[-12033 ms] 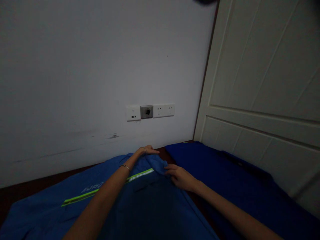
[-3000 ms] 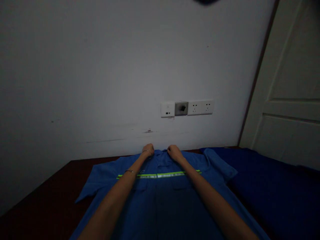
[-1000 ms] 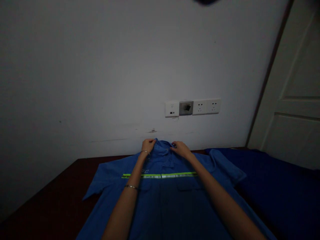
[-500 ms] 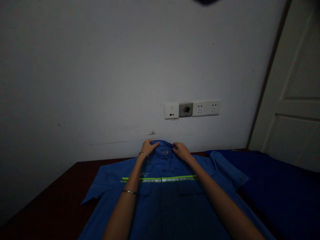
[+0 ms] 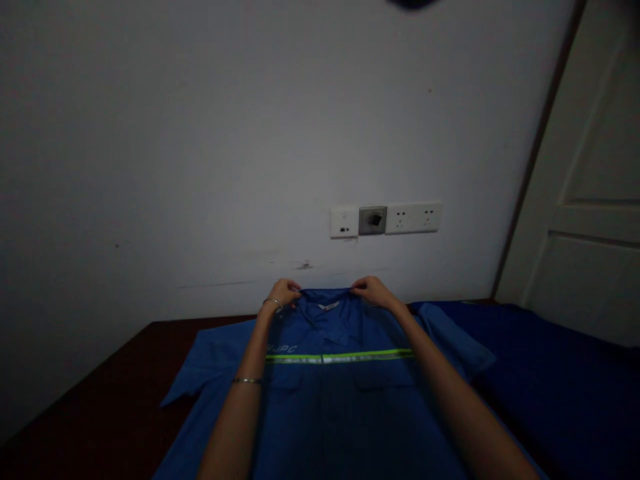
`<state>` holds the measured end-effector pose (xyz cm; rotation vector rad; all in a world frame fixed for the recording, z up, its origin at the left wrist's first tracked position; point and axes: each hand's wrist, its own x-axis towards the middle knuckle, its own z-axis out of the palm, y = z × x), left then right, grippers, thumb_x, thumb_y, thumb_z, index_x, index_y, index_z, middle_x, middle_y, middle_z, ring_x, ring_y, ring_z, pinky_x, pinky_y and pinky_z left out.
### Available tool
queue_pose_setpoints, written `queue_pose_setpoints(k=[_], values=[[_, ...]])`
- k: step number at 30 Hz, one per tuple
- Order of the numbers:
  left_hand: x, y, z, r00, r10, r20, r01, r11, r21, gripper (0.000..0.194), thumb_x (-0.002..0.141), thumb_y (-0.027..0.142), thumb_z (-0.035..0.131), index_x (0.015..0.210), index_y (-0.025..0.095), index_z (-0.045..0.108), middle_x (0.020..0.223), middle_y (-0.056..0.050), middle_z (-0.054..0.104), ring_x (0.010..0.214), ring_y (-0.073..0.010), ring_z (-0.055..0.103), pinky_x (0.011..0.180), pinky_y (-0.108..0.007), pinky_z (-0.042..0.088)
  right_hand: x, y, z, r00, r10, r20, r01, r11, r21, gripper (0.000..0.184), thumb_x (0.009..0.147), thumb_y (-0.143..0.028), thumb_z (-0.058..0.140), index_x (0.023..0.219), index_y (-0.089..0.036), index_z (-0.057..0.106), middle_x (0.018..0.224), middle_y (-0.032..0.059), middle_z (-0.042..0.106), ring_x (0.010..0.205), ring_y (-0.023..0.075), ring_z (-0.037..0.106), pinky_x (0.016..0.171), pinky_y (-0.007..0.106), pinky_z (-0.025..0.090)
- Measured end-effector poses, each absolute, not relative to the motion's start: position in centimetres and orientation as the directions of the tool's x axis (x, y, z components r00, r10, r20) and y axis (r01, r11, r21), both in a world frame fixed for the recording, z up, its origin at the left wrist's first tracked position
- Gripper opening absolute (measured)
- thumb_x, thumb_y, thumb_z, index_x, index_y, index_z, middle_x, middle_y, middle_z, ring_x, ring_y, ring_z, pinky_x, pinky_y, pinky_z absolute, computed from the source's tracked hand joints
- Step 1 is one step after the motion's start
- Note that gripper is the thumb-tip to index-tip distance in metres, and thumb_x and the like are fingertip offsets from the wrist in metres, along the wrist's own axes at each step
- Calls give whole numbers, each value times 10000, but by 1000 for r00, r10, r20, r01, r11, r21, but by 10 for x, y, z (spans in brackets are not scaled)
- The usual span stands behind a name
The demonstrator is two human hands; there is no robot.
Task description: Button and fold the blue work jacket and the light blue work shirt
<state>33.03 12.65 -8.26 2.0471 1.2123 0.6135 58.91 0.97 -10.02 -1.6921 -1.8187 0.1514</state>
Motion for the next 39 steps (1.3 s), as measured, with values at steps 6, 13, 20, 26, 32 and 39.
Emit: queue_pose_setpoints(k=[6,13,20,26,32,39], values=[[320,132,-88,518,855,18,503,-321,803,104,729,147,563,704,95,649,523,21,584,504,-97,573,489,-166,471,589,7,-99,38,951,306,844,133,-520,250,739,-270,545,855,-140,724,786,48,712,747,182,624,689,234,429],[326,137,-103,485,873,-57,414,-171,894,98,733,152,568,770,95,638,451,38,537,488,-109,574,545,-213,501,596,13,-110,65,945,322,862,109,-496,268,713,-219,564,913,-118,713,836,77,711,757,187,631,707,241,438],[333,142,-114,403,914,-37,326,-106,940,117,771,136,533,841,84,612,460,44,527,444,-82,543,537,-202,498,595,13,-115,18,940,339,851,164,-498,290,773,-266,510,907,-105,712,842,80,711,760,193,632,712,252,443],[327,138,-110,413,899,-149,217,62,974,36,739,142,561,744,111,578,478,39,533,455,-81,534,579,-239,520,598,19,-120,25,930,367,808,197,-555,303,774,-280,497,907,-110,709,864,73,710,779,202,634,720,266,451],[318,146,-114,473,868,-154,224,51,973,165,636,246,665,690,123,569,477,52,522,482,-97,527,568,-254,506,601,23,-123,33,925,380,794,207,-572,319,761,-286,486,883,-98,712,829,81,710,757,216,630,715,286,455],[306,164,-123,592,804,-57,273,-134,953,328,543,428,675,563,121,560,434,58,461,423,-70,417,434,-198,362,607,16,-115,31,936,350,780,196,-594,308,724,-309,511,834,-106,714,828,79,704,765,199,612,733,272,430]])
